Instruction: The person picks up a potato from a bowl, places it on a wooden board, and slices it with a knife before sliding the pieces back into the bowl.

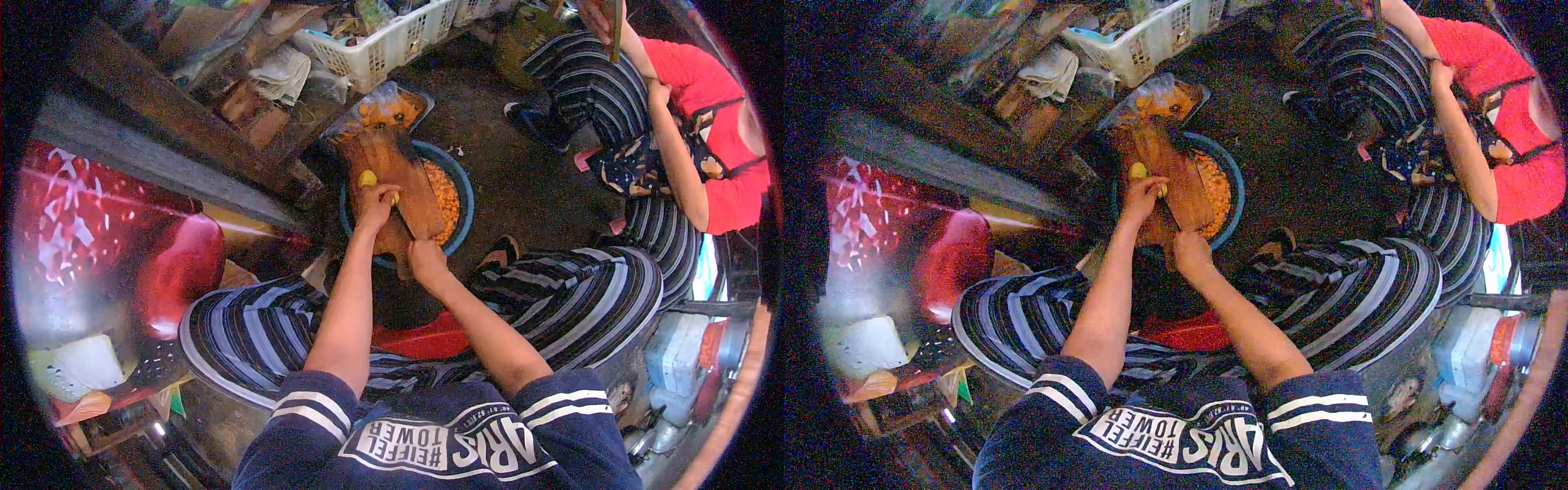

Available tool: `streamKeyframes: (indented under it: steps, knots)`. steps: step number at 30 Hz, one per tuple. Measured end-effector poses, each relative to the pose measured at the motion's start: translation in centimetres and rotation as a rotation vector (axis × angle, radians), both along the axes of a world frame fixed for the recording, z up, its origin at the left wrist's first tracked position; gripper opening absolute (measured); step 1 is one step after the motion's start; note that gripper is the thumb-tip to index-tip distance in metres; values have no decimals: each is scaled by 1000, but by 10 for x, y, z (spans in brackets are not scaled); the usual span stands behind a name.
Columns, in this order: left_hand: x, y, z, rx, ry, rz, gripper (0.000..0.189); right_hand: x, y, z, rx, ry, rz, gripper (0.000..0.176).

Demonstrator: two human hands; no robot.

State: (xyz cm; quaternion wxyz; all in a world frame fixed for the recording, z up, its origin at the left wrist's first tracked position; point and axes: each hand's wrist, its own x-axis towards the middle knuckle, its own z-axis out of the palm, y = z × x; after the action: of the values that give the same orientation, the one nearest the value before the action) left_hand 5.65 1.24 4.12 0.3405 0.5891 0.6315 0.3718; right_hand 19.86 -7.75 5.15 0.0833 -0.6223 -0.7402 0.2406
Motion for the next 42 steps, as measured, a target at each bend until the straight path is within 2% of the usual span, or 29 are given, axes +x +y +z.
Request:
streamKeyframes:
  steps: [2, 5, 7, 9, 10, 11, 13, 14, 16, 17, 19, 23, 26, 28, 30, 32, 34, 40, 42]
  knots:
    - [-2, 2, -2, 61, 56, 7, 17, 6, -4, -4, 12, -18, 81, 28]
    - [0, 5, -8, 3, 45, 83, 12, 24, -9, 0, 43, -112, 190, 26]
    - [-3, 11, -38, -57, -174, 186, 8, 41, -2, 29, 67, -29, 304, 24]
    - [0, 5, -24, -20, -135, 224, 10, 49, 15, 129, -394, -24, 221, 27]
    - [3, -1, -16, 16, -95, 261, 13, 52, 22, 123, -430, -32, 91, 26]
    - [7, -6, -7, 14, -97, 263, 13, 61, 30, 106, -471, -120, 177, 29]
    - [18, -12, 3, 3, -438, 286, 22, 60, 36, 111, -367, -86, 49, 34]
    - [22, -15, 8, 3, -438, 287, 22, 60, 36, 100, -367, -86, 50, 34]
    - [25, -19, 8, 156, -77, 200, 34, 60, 32, 73, -59, -134, 128, 38]
    - [25, -22, 7, 153, -74, 202, 34, 58, 30, 68, -62, -132, 130, 38]
    - [25, -26, 4, 239, 252, 251, 37, 49, 25, 69, -149, -94, 17, 39]
    - [21, -29, -1, 300, 168, 227, 35, 32, 13, 54, -230, -8, -88, 36]
    - [14, -28, -11, 296, 210, 128, 34, 24, 9, 51, -181, -41, 42, 33]
    - [13, -29, -10, 284, 70, 142, 35, 23, 11, 64, -204, -52, 51, 33]
    - [12, -31, -5, 283, 104, 141, 34, 22, 13, 62, -222, -61, 64, 33]
    - [14, -32, 4, 281, 134, 136, 33, 26, 14, 48, -184, 26, -55, 33]
    - [16, -33, 4, 409, 232, 153, 31, 27, 13, 45, -175, 24, -76, 34]
    - [16, -38, -3, 279, 95, 91, 39, 21, 8, 42, -153, 48, -105, 37]
    - [15, -38, -5, 294, 122, 91, 39, 19, 6, 46, -155, 41, -94, 37]
